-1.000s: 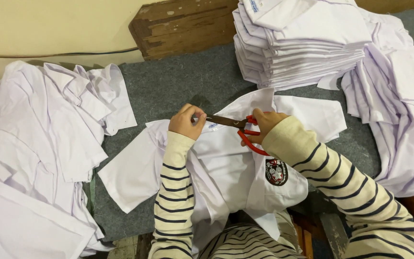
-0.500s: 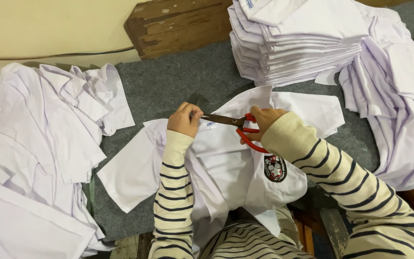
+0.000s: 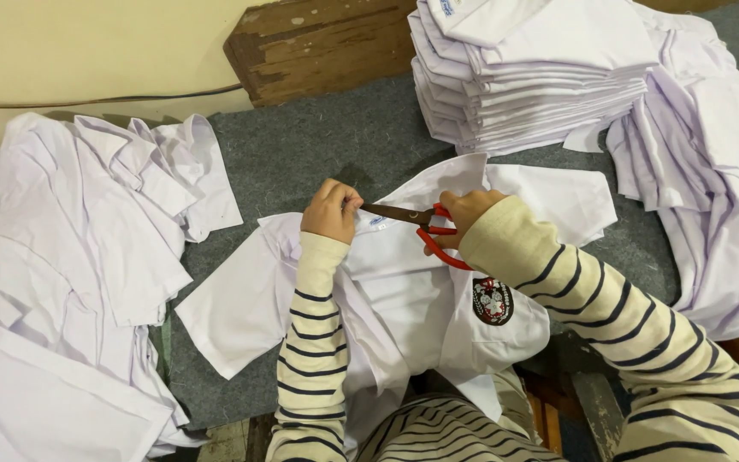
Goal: Folding and stacking white shirts on a sewing factory floor, including trimming loose threads with scissors.
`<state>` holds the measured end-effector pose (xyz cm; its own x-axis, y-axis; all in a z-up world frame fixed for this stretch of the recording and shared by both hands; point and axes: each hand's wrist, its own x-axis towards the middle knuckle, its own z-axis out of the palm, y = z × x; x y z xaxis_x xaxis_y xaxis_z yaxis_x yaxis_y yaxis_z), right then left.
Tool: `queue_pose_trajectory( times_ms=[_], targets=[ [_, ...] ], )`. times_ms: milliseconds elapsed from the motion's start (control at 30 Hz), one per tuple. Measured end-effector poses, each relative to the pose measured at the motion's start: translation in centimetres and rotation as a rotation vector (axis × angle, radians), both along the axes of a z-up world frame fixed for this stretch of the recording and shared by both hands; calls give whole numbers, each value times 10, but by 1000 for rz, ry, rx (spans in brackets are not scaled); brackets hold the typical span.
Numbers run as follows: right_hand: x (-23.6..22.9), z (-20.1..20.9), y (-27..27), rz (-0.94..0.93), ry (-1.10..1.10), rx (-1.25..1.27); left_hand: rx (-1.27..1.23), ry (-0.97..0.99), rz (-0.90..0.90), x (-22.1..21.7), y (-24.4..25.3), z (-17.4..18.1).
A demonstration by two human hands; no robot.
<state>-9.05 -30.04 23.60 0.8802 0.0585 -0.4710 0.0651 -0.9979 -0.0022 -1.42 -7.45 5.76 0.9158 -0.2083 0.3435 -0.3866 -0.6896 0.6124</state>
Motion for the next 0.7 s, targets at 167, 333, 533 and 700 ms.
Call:
queue_pose_trajectory(
  times_ms=[167, 333, 533, 700],
  targets=[
    [3, -9, -2, 8, -28, -15, 38, -8, 24, 1, -3, -2],
    [7, -16, 3, 18, -50, -30, 28, 16, 41, -2, -5, 3],
    [12, -22, 7, 25, -60, -35, 24, -26, 45, 0, -5, -3],
    [38, -98, -17, 49, -190, -20, -53, -45, 58, -4, -5, 4]
  ],
)
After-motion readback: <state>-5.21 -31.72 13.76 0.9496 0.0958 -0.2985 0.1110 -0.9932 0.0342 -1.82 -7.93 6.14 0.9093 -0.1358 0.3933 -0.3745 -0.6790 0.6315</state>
